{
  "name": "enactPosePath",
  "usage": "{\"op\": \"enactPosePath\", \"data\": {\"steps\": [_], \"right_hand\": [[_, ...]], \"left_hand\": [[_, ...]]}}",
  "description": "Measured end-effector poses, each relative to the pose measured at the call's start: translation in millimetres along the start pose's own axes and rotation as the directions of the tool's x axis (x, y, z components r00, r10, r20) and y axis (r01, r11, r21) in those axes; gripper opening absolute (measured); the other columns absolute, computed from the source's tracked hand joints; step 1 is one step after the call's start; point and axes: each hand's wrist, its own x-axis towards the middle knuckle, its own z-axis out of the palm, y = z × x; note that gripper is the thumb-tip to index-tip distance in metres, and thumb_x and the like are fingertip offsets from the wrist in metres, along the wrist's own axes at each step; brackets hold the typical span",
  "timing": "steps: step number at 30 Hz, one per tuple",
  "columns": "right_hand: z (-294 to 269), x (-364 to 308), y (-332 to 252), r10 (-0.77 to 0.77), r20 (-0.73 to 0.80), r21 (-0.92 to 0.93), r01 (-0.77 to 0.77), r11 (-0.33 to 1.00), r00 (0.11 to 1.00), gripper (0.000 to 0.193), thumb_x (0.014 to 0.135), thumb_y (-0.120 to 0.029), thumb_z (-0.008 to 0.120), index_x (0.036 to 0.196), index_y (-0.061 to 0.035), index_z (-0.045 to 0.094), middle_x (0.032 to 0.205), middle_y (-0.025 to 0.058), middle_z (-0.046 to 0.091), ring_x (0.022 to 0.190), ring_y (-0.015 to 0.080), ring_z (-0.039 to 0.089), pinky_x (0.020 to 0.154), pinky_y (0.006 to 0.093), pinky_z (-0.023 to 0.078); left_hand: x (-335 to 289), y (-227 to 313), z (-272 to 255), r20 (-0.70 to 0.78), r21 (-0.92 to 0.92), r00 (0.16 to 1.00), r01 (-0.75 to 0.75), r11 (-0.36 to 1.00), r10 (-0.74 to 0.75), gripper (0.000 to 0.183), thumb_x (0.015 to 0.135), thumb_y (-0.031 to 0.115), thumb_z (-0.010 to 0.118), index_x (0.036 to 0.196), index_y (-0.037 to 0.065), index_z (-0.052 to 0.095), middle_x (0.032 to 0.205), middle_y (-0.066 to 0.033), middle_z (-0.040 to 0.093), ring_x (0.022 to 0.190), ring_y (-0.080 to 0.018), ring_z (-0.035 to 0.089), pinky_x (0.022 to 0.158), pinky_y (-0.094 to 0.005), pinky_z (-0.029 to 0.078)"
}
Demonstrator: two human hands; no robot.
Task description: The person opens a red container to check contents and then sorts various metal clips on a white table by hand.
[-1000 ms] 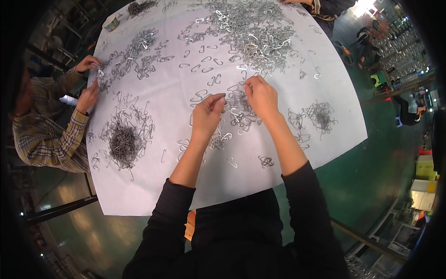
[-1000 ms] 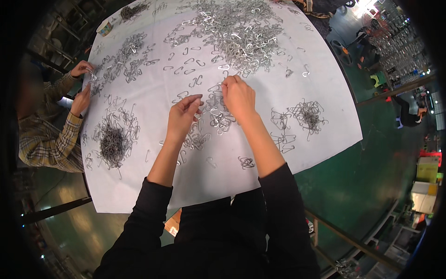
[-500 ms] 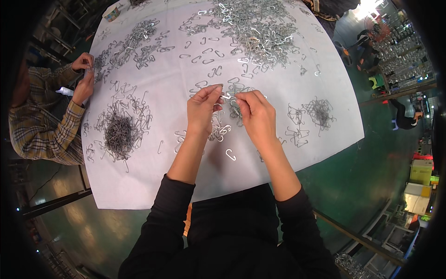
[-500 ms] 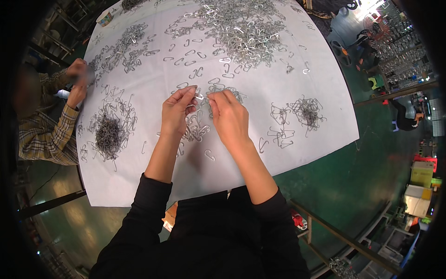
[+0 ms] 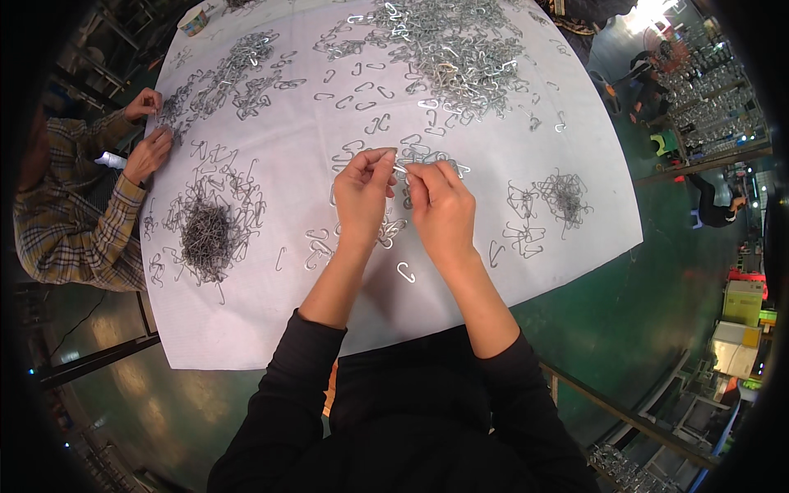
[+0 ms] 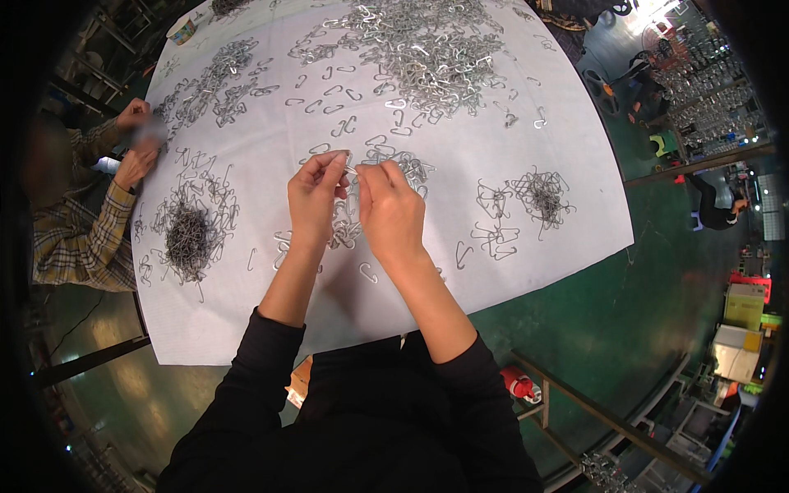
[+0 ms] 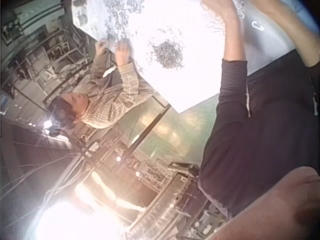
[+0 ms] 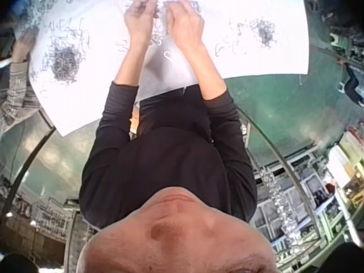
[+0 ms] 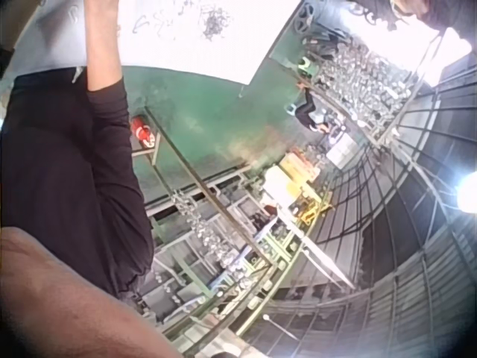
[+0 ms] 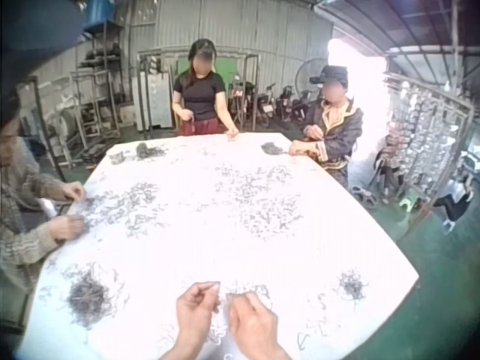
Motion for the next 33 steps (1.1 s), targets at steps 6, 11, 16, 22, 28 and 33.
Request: {"op": "enactPosePath", "data": {"steps": [6,11,16,22,28,33], "right_hand": [[6,7,21,0.048,-0.002,-0.069,-0.048,0.996,0.999,0.016,0.078,0.001,0.061,0.093,-0.0042,0.064,0.083,0.0094,0.061,0.064,0.0277,0.061,0.057,0.0348,0.049],[-6,22,45,0.185,0.075,-0.213,-0.166,0.963,0.98,0.021,0.077,-0.004,0.064,0.098,-0.0063,0.063,0.098,0.0096,0.061,0.073,0.0291,0.063,0.063,0.0381,0.05],[-26,16,63,0.205,0.093,-0.249,-0.177,0.952,0.974,0.023,0.075,-0.005,0.066,0.098,-0.0069,0.063,0.114,0.0095,0.055,0.081,0.028,0.063,0.066,0.0381,0.051],[-40,5,77,0.219,0.114,-0.198,-0.194,0.961,0.969,0.024,0.074,-0.002,0.065,0.097,-0.0063,0.062,0.11,0.0092,0.057,0.082,0.0286,0.062,0.067,0.0375,0.05],[-45,24,81,0.3,0.174,0.104,-0.32,0.942,0.938,0.028,0.077,-0.005,0.066,0.104,-0.0057,0.061,0.109,0.0086,0.057,0.088,0.0239,0.061,0.067,0.0319,0.05],[-23,47,58,0.317,0.177,0.343,-0.36,0.867,0.932,0.045,0.078,-0.009,0.068,0.12,-0.0058,0.052,0.116,0.0129,0.055,0.097,0.0197,0.059,0.069,0.0293,0.05]], "left_hand": [[16,-15,-5,0.056,0.434,0.995,-0.102,0.895,0.086,0.018,0.085,0.016,0.062,0.092,0.0,0.067,0.076,-0.0082,0.062,0.062,-0.0165,0.057,0.056,-0.0278,0.046],[77,-25,6,0.2,0.753,0.844,-0.457,0.474,0.497,0.014,0.081,0.015,0.064,0.087,0.003,0.069,0.085,-0.0155,0.064,0.073,-0.0316,0.061,0.067,-0.0394,0.048],[154,-26,47,0.184,0.791,0.925,-0.34,0.509,0.332,0.017,0.078,0.019,0.067,0.088,0.006,0.07,0.087,-0.014,0.065,0.078,-0.0298,0.063,0.07,-0.0389,0.049],[191,-30,70,0.309,0.855,0.896,-0.409,0.319,0.32,0.022,0.079,0.024,0.066,0.095,0.009,0.068,0.085,-0.0084,0.067,0.075,-0.0237,0.064,0.067,-0.0349,0.049],[159,9,54,0.389,0.308,0.916,-0.031,0.951,-0.096,0.018,0.086,0.021,0.063,0.095,0.005,0.065,0.08,0.0011,0.064,0.068,-0.0047,0.054,0.059,-0.0194,0.039],[95,39,30,0.466,0.196,0.875,0.044,0.98,-0.132,0.017,0.087,0.021,0.062,0.094,0.005,0.063,0.083,-0.0005,0.063,0.072,-0.0058,0.054,0.062,-0.0196,0.04]]}}
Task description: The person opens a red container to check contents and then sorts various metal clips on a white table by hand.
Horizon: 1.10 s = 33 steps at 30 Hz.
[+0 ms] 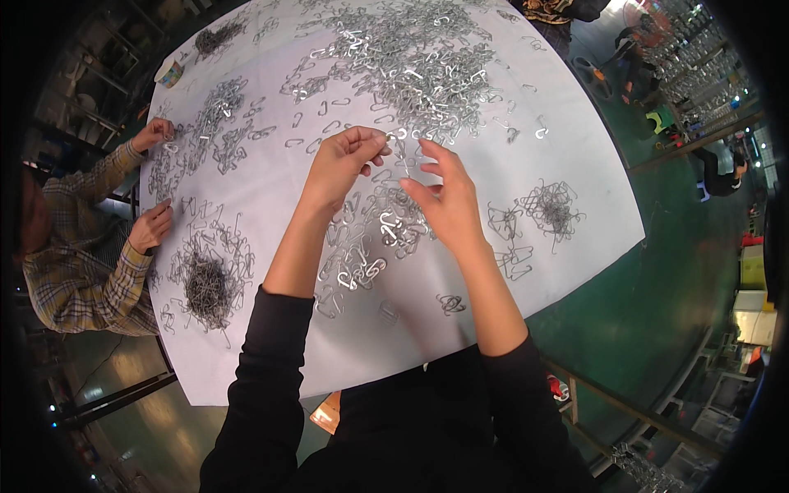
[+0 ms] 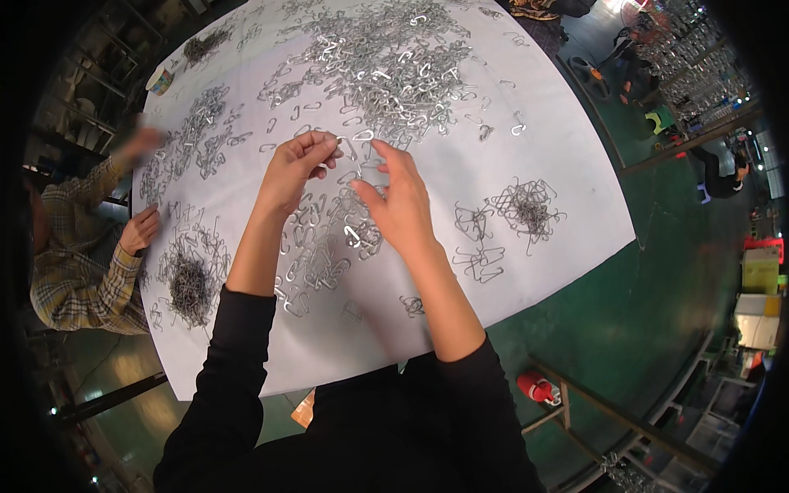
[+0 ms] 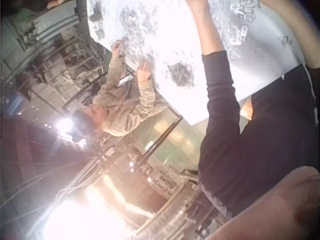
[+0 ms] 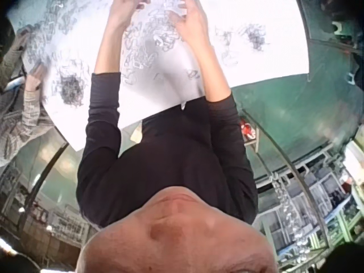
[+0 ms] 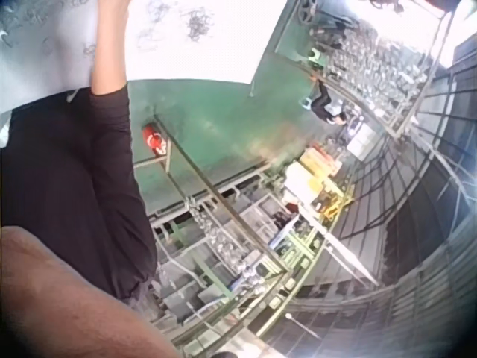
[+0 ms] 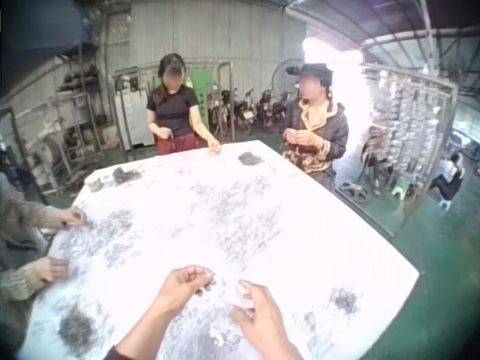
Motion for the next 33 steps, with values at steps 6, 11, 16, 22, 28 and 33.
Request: {"op": "enactPosePath", "data": {"steps": [6,11,16,22,28,33], "right_hand": [[29,-10,-22,0.124,0.148,-0.139,-0.104,0.985,0.981,0.026,0.085,-0.013,0.06,0.106,0.0019,0.059,0.085,0.0108,0.067,0.073,0.0167,0.066,0.062,0.028,0.05],[47,-27,-28,0.048,0.105,-0.252,-0.02,0.967,0.993,0.019,0.09,-0.008,0.049,0.103,-0.0008,0.061,0.077,0.011,0.068,0.064,0.02,0.067,0.058,0.0309,0.051],[50,-30,-26,-0.05,0.179,-0.212,0.088,0.973,0.983,0.019,0.089,-0.01,0.05,0.103,-0.0035,0.062,0.076,0.0099,0.068,0.064,0.022,0.067,0.06,0.0317,0.052],[39,-16,-28,0.051,0.091,-0.605,0.014,0.796,0.995,0.022,0.086,-0.01,0.055,0.107,-0.0068,0.062,0.086,0.0113,0.067,0.076,0.0308,0.064,0.069,0.0391,0.051],[8,-12,3,-0.008,0.167,-0.623,0.112,0.774,0.986,0.033,0.076,-0.01,0.068,0.108,-0.011,0.063,0.112,0.0095,0.055,0.103,0.0281,0.053,0.085,0.0372,0.046],[5,-27,21,0.039,0.218,-0.625,0.108,0.773,0.975,0.035,0.073,-0.009,0.07,0.108,-0.0106,0.064,0.112,0.0081,0.055,0.102,0.0274,0.051,0.086,0.0362,0.045]], "left_hand": [[-47,2,-8,-0.101,-0.077,0.995,-0.02,0.997,0.012,0.015,0.088,0.022,0.059,0.095,0.008,0.061,0.088,-0.0002,0.062,0.078,-0.0066,0.053,0.066,-0.0215,0.04],[-65,-5,-17,-0.111,-0.192,0.982,0.131,0.973,-0.154,0.014,0.089,0.024,0.056,0.092,0.011,0.06,0.086,0.0033,0.06,0.079,-0.0059,0.051,0.069,-0.0224,0.039],[-74,-7,-22,-0.054,-0.156,0.978,0.192,0.969,-0.202,0.014,0.088,0.024,0.057,0.09,0.011,0.06,0.082,0.0046,0.058,0.077,-0.0055,0.05,0.067,-0.0222,0.038],[-65,-29,-36,-0.37,0.408,0.908,-0.032,0.912,0.197,0.016,0.083,0.014,0.06,0.091,0.0,0.062,0.085,-0.01,0.066,0.07,-0.0191,0.061,0.066,-0.0295,0.048],[-77,-45,-30,-0.27,0.671,0.875,-0.129,0.731,0.402,0.019,0.075,0.008,0.067,0.094,0.004,0.064,0.089,-0.0088,0.063,0.079,-0.0248,0.061,0.069,-0.0351,0.049],[-83,-73,4,0.126,0.741,0.864,-0.409,0.532,0.488,0.019,0.073,0.003,0.065,0.092,0.005,0.065,0.084,-0.0101,0.061,0.081,-0.0263,0.058,0.074,-0.0341,0.048]]}}
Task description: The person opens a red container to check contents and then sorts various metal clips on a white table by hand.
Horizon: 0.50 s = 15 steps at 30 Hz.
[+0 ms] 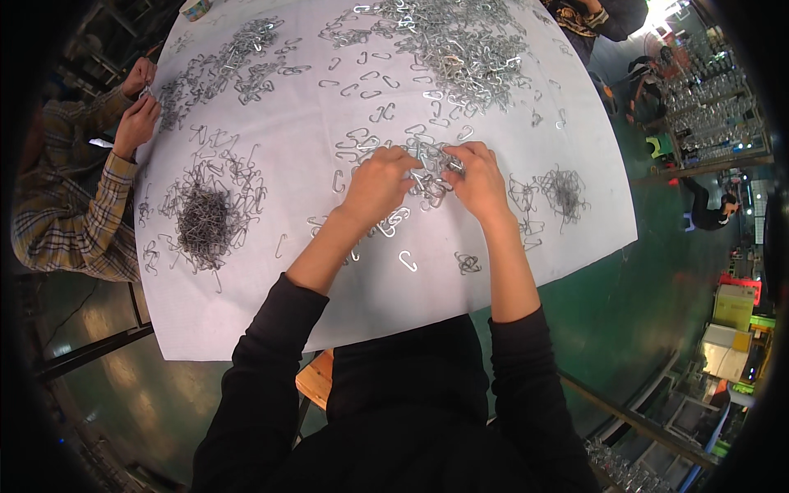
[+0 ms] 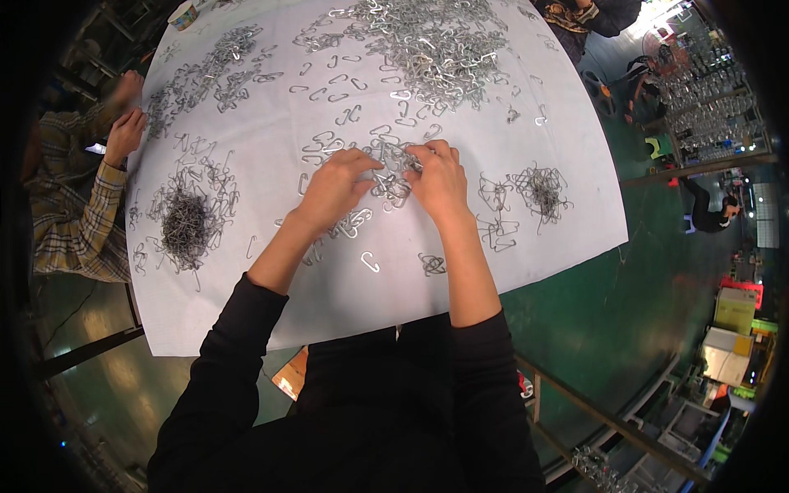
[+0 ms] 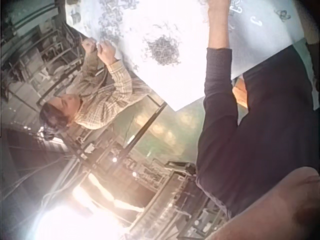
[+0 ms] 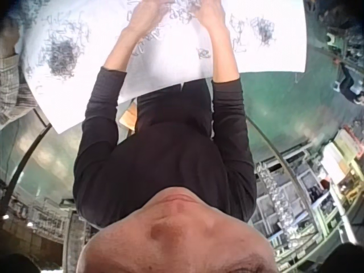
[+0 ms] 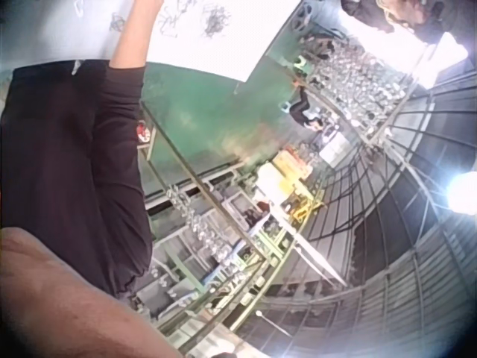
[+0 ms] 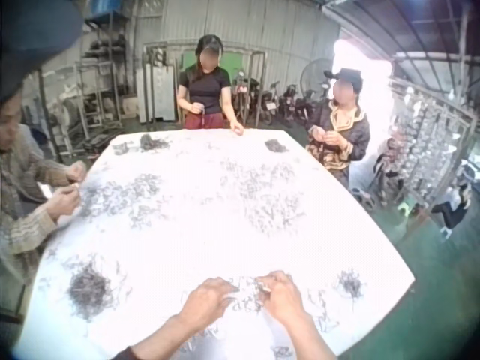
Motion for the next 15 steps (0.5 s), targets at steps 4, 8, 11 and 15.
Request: {"op": "enactPosePath", "data": {"steps": [4,8,11,15], "right_hand": [[-4,-9,9,-0.006,-0.085,0.028,0.008,1.0,0.996,0.032,0.074,-0.008,0.069,0.106,-0.0092,0.064,0.109,0.0084,0.056,0.1,0.0273,0.053,0.084,0.0365,0.045],[-12,-12,6,0.048,-0.037,0.162,-0.041,0.986,0.998,0.031,0.074,-0.007,0.069,0.104,-0.0089,0.064,0.102,0.0088,0.059,0.091,0.027,0.056,0.079,0.0367,0.047],[-3,-16,3,0.049,0.059,0.339,-0.066,0.938,0.997,0.027,0.073,-0.007,0.069,0.1,-0.009,0.065,0.094,0.0084,0.06,0.085,0.0259,0.059,0.074,0.0359,0.048],[9,-30,-12,-0.022,0.038,0.02,0.022,1.0,0.999,0.018,0.073,-0.006,0.068,0.09,-0.0079,0.066,0.088,0.0069,0.061,0.078,0.0245,0.061,0.067,0.0362,0.049]], "left_hand": [[1,-1,-2,0.173,0.074,0.978,0.106,0.992,-0.118,0.015,0.075,0.005,0.065,0.09,0.004,0.063,0.082,-0.0087,0.062,0.082,-0.027,0.059,0.074,-0.0344,0.048],[9,-3,-27,0.183,-0.205,0.944,0.311,0.928,-0.276,0.011,0.078,0.006,0.064,0.088,0.003,0.063,0.078,-0.0073,0.065,0.072,-0.0215,0.061,0.068,-0.0316,0.048],[8,-5,-43,0.11,-0.273,0.923,0.384,0.882,-0.368,0.013,0.079,0.004,0.061,0.091,0.005,0.065,0.08,-0.0097,0.066,0.071,-0.0184,0.062,0.069,-0.0289,0.048],[-2,-12,-55,0.002,-0.194,0.934,0.352,0.916,-0.358,0.022,0.081,0.0,0.055,0.098,0.008,0.068,0.081,-0.0102,0.061,0.073,-0.0186,0.058,0.071,-0.0293,0.047]]}}
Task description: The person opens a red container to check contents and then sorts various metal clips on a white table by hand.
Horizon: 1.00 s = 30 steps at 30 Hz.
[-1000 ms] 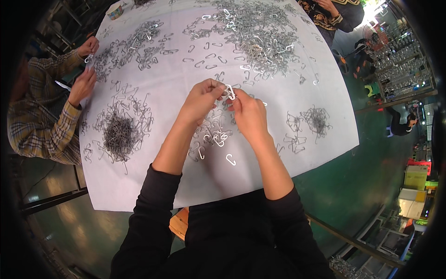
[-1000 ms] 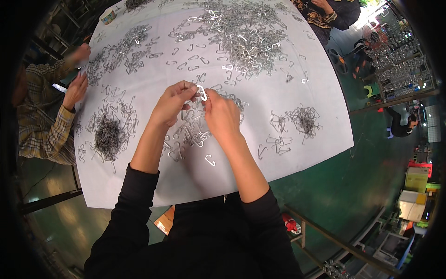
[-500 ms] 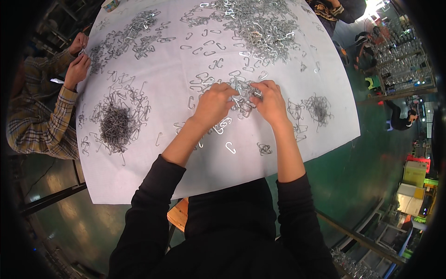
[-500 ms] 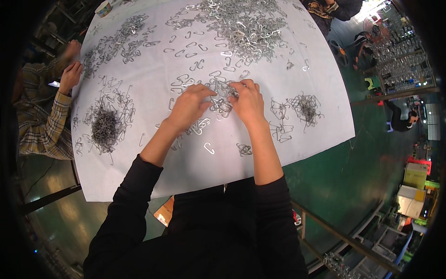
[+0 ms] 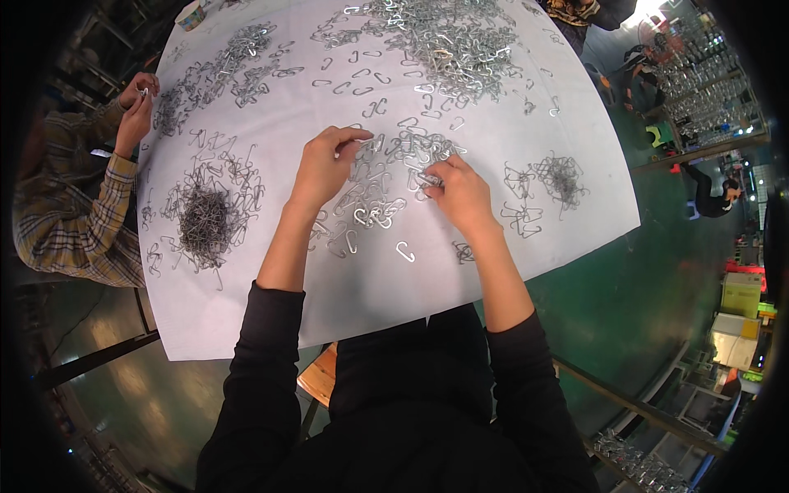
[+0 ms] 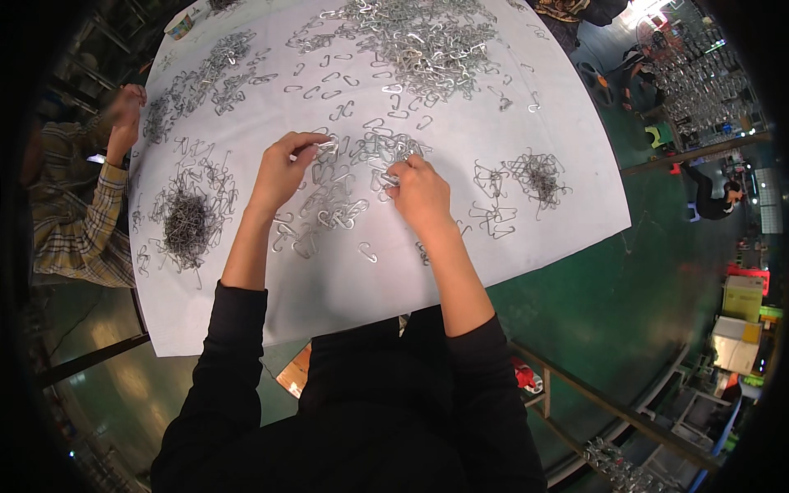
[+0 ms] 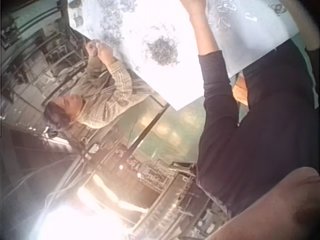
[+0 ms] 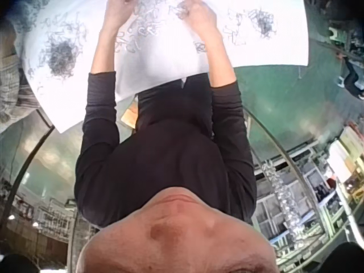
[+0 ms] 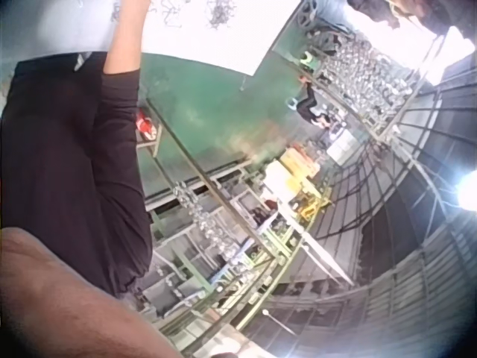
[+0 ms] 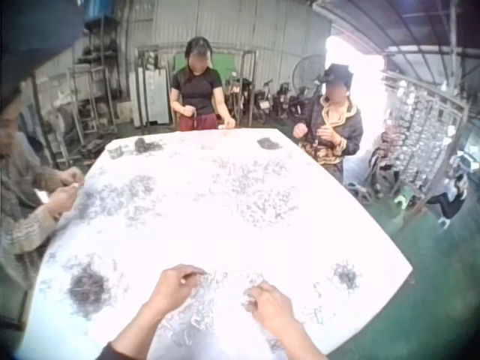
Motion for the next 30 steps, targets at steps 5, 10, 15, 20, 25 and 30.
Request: {"op": "enactPosePath", "data": {"steps": [5,10,15,20,25,30], "right_hand": [[19,-10,8,-0.07,-0.16,-0.097,0.055,0.994,0.985,0.008,0.074,-0.005,0.067,0.081,-0.0073,0.065,0.086,0.006,0.061,0.068,0.0246,0.061,0.062,0.0369,0.049],[-4,-20,-3,-0.008,0.055,0.196,-0.002,0.981,0.998,0.014,0.076,-0.013,0.068,0.088,-0.0093,0.066,0.087,0.0084,0.061,0.072,0.0257,0.061,0.064,0.0357,0.048],[-1,19,11,0.067,-0.213,-0.007,-0.07,0.998,0.975,0.029,0.076,-0.019,0.07,0.104,-0.0124,0.064,0.099,0.0107,0.059,0.081,0.0271,0.06,0.072,0.0361,0.048],[9,42,20,0.001,-0.1,0.214,0.02,0.977,0.995,0.024,0.077,-0.017,0.068,0.1,-0.0085,0.064,0.09,0.009,0.064,0.077,0.0226,0.063,0.068,0.0332,0.05],[-2,34,26,0.108,-0.003,0.366,-0.099,0.925,0.994,0.016,0.08,-0.012,0.066,0.093,-0.0048,0.065,0.078,0.005,0.067,0.07,0.0133,0.062,0.059,0.0262,0.048],[-28,17,9,0.061,0.172,0.755,-0.172,0.632,0.983,0.017,0.082,-0.014,0.066,0.093,-0.001,0.064,0.081,0.0029,0.065,0.073,0.0086,0.06,0.061,0.0207,0.046]], "left_hand": [[-20,-8,-7,0.038,0.197,0.99,-0.138,0.971,0.133,0.033,0.08,-0.005,0.05,0.102,0.011,0.069,0.076,-0.0087,0.05,0.072,-0.0203,0.053,0.067,-0.0317,0.044],[-47,-1,-16,-0.035,0.066,0.999,0.012,0.998,-0.01,0.031,0.078,-0.006,0.05,0.098,0.009,0.069,0.081,-0.0104,0.055,0.077,-0.0213,0.055,0.067,-0.0326,0.045],[-91,-1,8,-0.064,0.069,0.982,-0.172,0.983,0.176,0.021,0.082,-0.001,0.055,0.097,0.008,0.068,0.085,-0.0043,0.06,0.074,-0.0131,0.056,0.061,-0.0244,0.042],[-115,11,8,-0.076,-0.09,0.997,-0.003,0.996,-0.004,0.019,0.084,0.001,0.055,0.098,0.006,0.067,0.094,-0.0043,0.063,0.081,-0.0123,0.058,0.066,-0.0237,0.045],[-104,10,8,-0.071,-0.315,0.988,0.105,0.943,-0.134,0.02,0.085,0.004,0.057,0.104,0.003,0.064,0.101,-0.0048,0.064,0.085,-0.0116,0.058,0.071,-0.024,0.046],[-79,16,28,-0.079,-0.434,0.997,-0.013,0.901,-0.024,0.036,0.085,0.01,0.061,0.12,0.003,0.055,0.101,-0.0071,0.063,0.093,-0.0152,0.059,0.079,-0.0267,0.048]]}}
